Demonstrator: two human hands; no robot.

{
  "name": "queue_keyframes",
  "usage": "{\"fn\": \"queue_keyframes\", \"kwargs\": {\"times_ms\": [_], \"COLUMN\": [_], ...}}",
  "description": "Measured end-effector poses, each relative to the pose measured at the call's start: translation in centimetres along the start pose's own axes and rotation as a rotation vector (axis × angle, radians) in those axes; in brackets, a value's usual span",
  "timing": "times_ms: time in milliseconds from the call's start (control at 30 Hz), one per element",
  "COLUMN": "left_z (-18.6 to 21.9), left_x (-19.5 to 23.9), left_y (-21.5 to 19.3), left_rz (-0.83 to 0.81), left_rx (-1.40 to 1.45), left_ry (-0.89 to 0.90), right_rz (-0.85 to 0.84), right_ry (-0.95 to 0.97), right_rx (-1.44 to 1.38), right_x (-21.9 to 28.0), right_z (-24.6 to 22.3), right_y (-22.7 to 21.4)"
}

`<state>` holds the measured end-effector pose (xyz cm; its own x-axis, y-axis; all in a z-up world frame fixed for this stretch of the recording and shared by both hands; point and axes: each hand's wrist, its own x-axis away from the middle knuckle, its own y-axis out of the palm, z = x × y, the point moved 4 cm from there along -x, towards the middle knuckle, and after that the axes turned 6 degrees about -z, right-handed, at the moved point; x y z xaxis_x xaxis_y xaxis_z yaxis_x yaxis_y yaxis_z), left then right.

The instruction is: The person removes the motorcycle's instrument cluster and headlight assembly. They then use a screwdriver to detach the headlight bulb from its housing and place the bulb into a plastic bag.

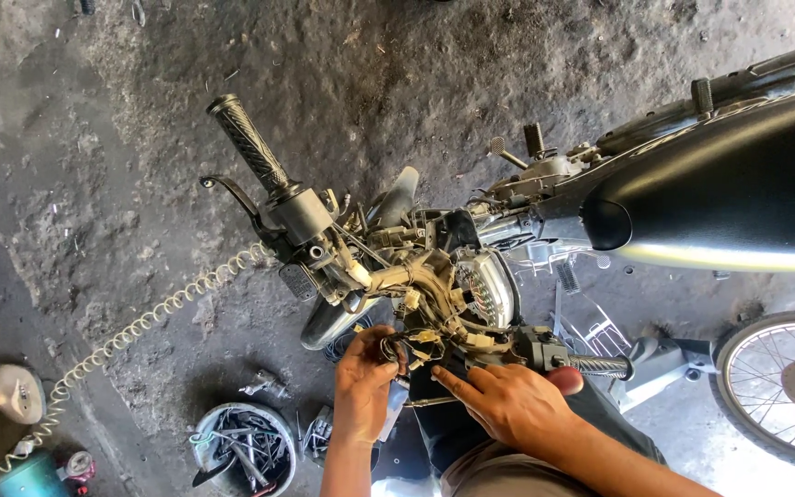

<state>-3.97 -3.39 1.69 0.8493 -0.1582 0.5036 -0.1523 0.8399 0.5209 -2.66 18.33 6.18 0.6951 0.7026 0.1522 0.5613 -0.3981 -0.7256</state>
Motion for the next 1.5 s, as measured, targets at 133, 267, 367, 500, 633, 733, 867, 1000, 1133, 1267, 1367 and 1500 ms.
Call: {"fn": "queue_keyframes", "kwargs": {"times_ms": [133,267,367,500,633,733,867,1000,1133,1267,1367,1500], "left_z": [-0.5,-0.9,-1.1,-1.2,-0.6,0.2,-0.2,-0.5,0.2,0.5,0.4,0.1], "left_x": [-0.4,-0.8,-1.0,-1.0,-0.8,-0.6,-0.6,-0.6,-0.6,-0.8,-1.0,-1.1], "left_y": [-0.1,0.1,0.2,-0.1,0.8,2.0,1.9,1.8,2.6,2.9,3.0,2.7], "left_rz": [0.015,0.089,0.106,0.084,0.059,0.045,0.016,-0.005,-0.018,-0.02,-0.031,-0.039], "left_rx": [0.035,0.1,0.107,0.087,0.084,0.071,0.044,-0.037,-0.066,-0.05,-0.002,0.055], "left_ry": [0.018,0.026,0.026,0.027,0.018,0.016,0.033,0.094,0.11,0.103,0.091,0.078], "right_rz": [0.004,0.024,0.033,0.018,0.013,0.008,0.001,-0.002,0.071,0.195,0.318,0.224], "right_ry": [0.001,-0.006,-0.015,-0.017,-0.016,-0.014,-0.012,-0.017,-0.029,0.142,0.248,0.448], "right_rx": [0.001,-0.002,-0.009,-0.023,-0.03,-0.036,-0.024,-0.026,-0.067,-0.244,-0.376,-0.395], "right_x": [0.0,0.1,0.1,0.0,0.0,-0.1,-0.1,0.0,0.3,0.7,1.2,1.0], "right_z": [0.0,0.0,-0.1,-0.1,-0.1,-0.1,-0.1,-0.2,-0.6,-1.7,-1.9,-0.5], "right_y": [0.0,-0.2,-0.4,-0.5,-0.6,-0.6,-0.4,-0.7,-0.8,-2.7,-4.1,-2.2]}}
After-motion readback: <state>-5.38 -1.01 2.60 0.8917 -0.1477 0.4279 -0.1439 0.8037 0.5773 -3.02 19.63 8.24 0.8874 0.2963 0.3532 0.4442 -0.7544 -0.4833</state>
